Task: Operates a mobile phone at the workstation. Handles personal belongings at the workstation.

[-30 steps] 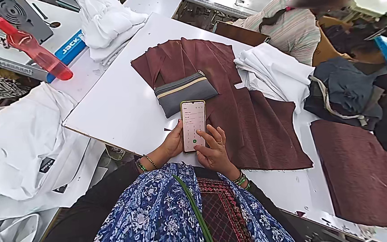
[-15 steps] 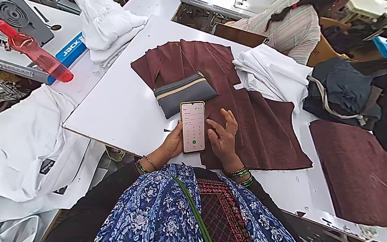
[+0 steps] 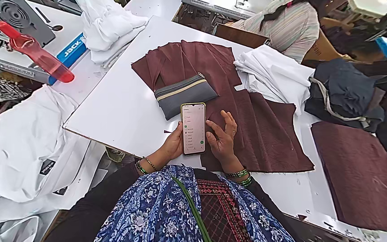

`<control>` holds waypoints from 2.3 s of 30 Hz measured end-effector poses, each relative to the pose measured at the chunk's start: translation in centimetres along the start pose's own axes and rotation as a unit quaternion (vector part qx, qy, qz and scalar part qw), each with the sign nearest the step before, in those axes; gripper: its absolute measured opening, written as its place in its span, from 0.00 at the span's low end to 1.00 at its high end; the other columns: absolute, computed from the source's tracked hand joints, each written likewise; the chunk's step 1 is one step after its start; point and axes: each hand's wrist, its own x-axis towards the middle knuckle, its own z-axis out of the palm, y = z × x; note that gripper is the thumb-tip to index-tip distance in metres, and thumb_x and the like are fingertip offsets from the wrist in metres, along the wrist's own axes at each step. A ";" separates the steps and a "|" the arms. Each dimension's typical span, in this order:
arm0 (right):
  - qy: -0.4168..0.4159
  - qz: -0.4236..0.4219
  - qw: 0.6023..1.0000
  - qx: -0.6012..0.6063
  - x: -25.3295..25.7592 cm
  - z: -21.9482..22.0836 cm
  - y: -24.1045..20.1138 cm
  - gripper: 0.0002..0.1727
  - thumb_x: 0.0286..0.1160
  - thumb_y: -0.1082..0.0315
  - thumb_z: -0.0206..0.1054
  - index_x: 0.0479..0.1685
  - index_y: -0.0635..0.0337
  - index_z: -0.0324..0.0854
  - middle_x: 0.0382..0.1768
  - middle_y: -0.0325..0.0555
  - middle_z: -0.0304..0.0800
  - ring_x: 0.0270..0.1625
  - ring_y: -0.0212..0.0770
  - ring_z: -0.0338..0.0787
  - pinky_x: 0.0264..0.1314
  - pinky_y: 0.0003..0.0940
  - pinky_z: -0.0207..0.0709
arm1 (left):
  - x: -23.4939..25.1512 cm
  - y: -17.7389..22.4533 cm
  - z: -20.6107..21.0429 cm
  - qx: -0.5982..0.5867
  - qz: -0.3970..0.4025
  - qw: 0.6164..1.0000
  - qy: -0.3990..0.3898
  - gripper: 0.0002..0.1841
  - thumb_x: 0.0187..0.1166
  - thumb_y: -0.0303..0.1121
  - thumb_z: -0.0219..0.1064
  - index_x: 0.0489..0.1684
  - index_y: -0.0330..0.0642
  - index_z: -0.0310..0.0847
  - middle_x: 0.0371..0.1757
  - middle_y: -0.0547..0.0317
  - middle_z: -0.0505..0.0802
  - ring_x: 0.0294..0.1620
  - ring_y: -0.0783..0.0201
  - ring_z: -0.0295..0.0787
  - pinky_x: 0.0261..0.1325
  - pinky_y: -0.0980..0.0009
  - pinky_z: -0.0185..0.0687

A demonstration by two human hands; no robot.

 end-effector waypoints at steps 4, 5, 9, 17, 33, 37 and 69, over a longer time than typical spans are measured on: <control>0.002 -0.004 1.000 0.008 0.0 -0.1 -0.1 0.30 0.87 0.37 0.48 0.53 0.42 0.93 0.78 0.66 0.75 0.90 0.65 0.58 0.90 0.64 0.38 | -0.1 0.0 0.1 -0.004 0.002 1.000 -0.001 0.29 0.95 0.49 0.24 0.73 0.42 0.67 0.61 0.54 0.93 0.66 0.59 0.91 0.72 0.59 0.85; 0.002 -0.006 1.000 0.009 -0.1 -0.1 -0.1 0.29 0.88 0.37 0.48 0.51 0.42 0.93 0.78 0.65 0.75 0.90 0.64 0.57 0.90 0.64 0.38 | -0.1 0.0 0.0 -0.004 0.002 1.000 -0.003 0.30 0.95 0.50 0.24 0.73 0.42 0.66 0.61 0.54 0.93 0.66 0.59 0.91 0.72 0.59 0.85; 0.007 -0.012 1.000 0.011 -0.2 0.0 -0.1 0.24 0.88 0.43 0.52 0.45 0.41 0.94 0.77 0.63 0.77 0.90 0.64 0.58 0.91 0.64 0.35 | 0.0 -0.1 0.1 0.004 0.004 1.000 0.009 0.30 0.95 0.50 0.23 0.73 0.41 0.66 0.61 0.53 0.93 0.66 0.59 0.91 0.72 0.59 0.85; 0.013 -0.019 1.000 -0.001 -0.1 0.1 -0.1 0.22 0.89 0.48 0.54 0.44 0.41 0.95 0.75 0.63 0.79 0.89 0.64 0.59 0.90 0.65 0.36 | -0.2 0.2 0.5 0.007 -0.008 1.000 0.023 0.30 0.94 0.49 0.22 0.73 0.42 0.65 0.60 0.53 0.93 0.65 0.59 0.91 0.71 0.59 0.85; 0.020 -0.024 0.999 0.015 -0.3 0.3 -0.3 0.23 0.90 0.46 0.50 0.49 0.41 0.93 0.78 0.62 0.75 0.91 0.61 0.56 0.91 0.63 0.34 | -0.2 0.0 0.2 -0.005 -0.001 1.000 0.006 0.30 0.94 0.50 0.23 0.73 0.42 0.66 0.61 0.53 0.93 0.66 0.59 0.91 0.72 0.59 0.85; 0.002 -0.053 0.998 0.035 -0.6 0.4 -0.5 0.23 0.91 0.45 0.49 0.49 0.38 0.92 0.79 0.55 0.76 0.92 0.54 0.56 0.93 0.57 0.34 | -0.2 0.1 0.4 -0.001 -0.007 1.000 0.023 0.30 0.94 0.49 0.22 0.72 0.41 0.66 0.59 0.54 0.93 0.64 0.60 0.92 0.70 0.60 0.86; -0.012 -0.126 0.989 0.076 -0.8 0.4 -0.5 0.24 0.91 0.42 0.45 0.46 0.37 0.88 0.80 0.36 0.74 0.94 0.40 0.52 0.95 0.50 0.30 | -0.1 0.2 0.4 -0.001 0.001 1.000 0.016 0.30 0.95 0.50 0.23 0.72 0.43 0.67 0.59 0.55 0.93 0.64 0.61 0.92 0.70 0.61 0.86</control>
